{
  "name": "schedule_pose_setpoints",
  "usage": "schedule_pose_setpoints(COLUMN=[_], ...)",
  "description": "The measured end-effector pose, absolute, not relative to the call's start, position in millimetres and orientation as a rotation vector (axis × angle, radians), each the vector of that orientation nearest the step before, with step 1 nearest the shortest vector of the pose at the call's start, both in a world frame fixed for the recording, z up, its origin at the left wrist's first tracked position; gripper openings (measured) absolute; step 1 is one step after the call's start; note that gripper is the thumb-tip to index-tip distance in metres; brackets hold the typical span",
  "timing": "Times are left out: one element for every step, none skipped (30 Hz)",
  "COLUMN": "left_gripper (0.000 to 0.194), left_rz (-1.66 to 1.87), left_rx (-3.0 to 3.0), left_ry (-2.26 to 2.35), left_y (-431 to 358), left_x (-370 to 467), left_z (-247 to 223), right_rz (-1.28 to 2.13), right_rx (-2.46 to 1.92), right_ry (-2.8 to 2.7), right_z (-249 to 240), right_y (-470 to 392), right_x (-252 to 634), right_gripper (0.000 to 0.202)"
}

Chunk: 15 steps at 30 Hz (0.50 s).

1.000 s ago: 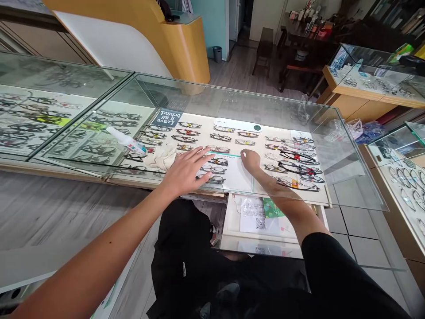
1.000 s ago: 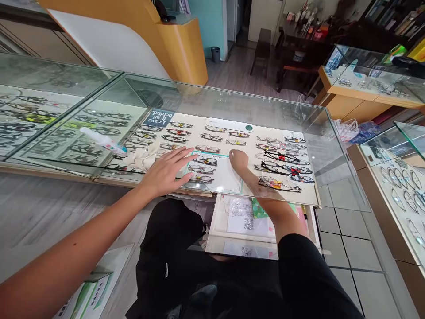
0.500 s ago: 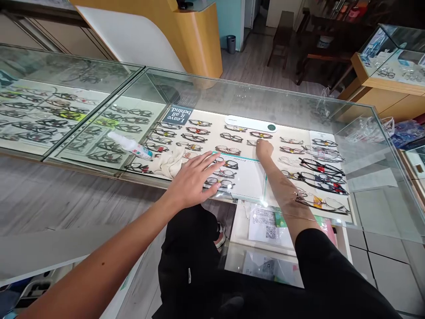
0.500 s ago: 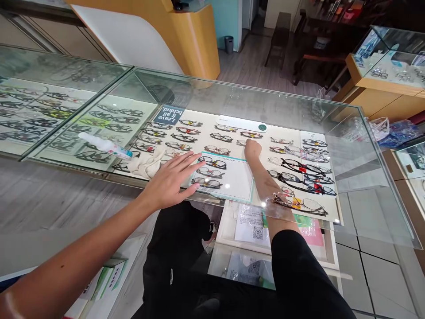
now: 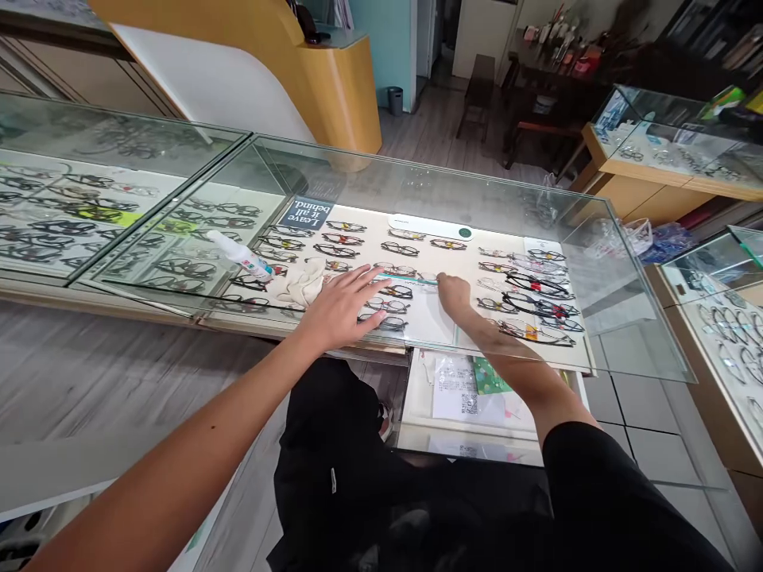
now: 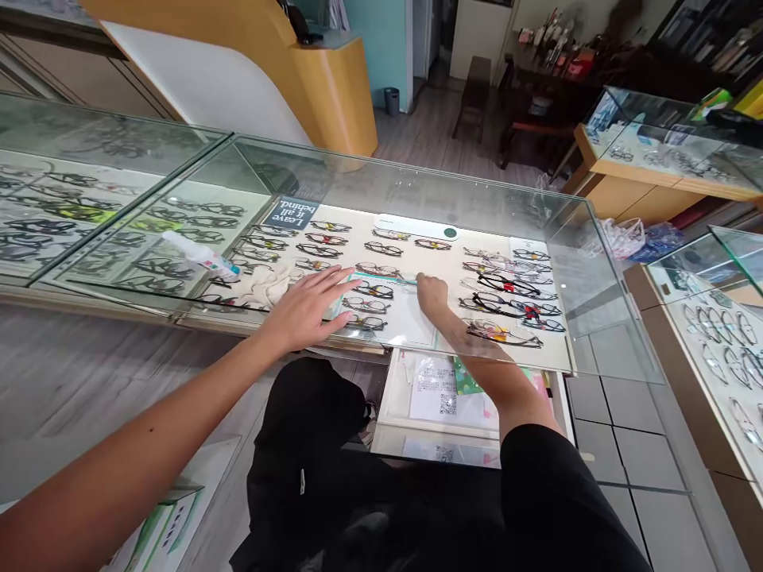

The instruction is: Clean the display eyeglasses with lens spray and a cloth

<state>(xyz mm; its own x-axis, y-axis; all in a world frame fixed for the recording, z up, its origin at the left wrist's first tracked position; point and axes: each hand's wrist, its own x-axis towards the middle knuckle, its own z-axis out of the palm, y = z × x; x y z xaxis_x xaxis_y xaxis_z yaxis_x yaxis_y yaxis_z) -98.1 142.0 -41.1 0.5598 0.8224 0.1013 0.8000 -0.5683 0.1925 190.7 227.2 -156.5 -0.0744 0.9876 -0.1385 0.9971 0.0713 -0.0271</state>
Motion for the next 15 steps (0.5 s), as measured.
schedule_pose_setpoints(left_gripper=[0.068,0.068,0.068,0.069,0.069,0.069,0.069,0.069,0.069,0.070,0.070,0.070,0.071,0.071,0.071], left_rz=[0.281,0.286,0.291,0.293,0.297,0.303,0.314,0.328,0.345,0.359,0.372,0.378,0.379,0.375,0.369], left_rx=[2.663,2.662,2.661,2.660,2.661,2.662,2.662,2.663,2.661,2.659,2.657,2.657,2.661,2.667,2.673], left_ry=[1.387,1.382,1.382,1.382,1.381,1.378,1.375,1.370,1.366,1.363,1.362,1.360,1.357,1.353,1.351], left_y=[143,144,145,146,146,147,148,149,149,150,151,151,152,152,152], left_x=[-98,-98,-98,-97,-97,-97,-97,-97,-97,-98,-98,-98,-98,-99,-99], left_z=[-42,-42,-42,-43,-43,-44,-45,-46,-47,-48,-49,-50,-51,-52,-52], right_rz=[-0.186,-0.199,-0.216,-0.237,-0.260,-0.287,-0.316,-0.349,-0.387,-0.427,-0.469,-0.511,-0.549,-0.587,-0.620], right_rx=[2.044,2.008,1.971,1.933,1.893,1.853,1.811,1.769,1.725,1.681,1.643,1.609,1.581,1.551,1.525], right_ry=[2.241,2.243,2.245,2.245,2.244,2.242,2.243,2.247,2.254,2.265,2.271,2.277,2.283,2.293,2.307], right_z=[-152,-147,-141,-135,-129,-123,-116,-110,-103,-95,-86,-76,-65,-51,-35], right_y=[214,201,187,173,158,142,126,109,91,74,58,42,28,16,6], right_x=[190,190,191,192,193,195,196,198,200,201,202,202,203,203,203], right_gripper=[0.034,0.034,0.034,0.034,0.034,0.034,0.034,0.033,0.032,0.031,0.030,0.028,0.027,0.026,0.025])
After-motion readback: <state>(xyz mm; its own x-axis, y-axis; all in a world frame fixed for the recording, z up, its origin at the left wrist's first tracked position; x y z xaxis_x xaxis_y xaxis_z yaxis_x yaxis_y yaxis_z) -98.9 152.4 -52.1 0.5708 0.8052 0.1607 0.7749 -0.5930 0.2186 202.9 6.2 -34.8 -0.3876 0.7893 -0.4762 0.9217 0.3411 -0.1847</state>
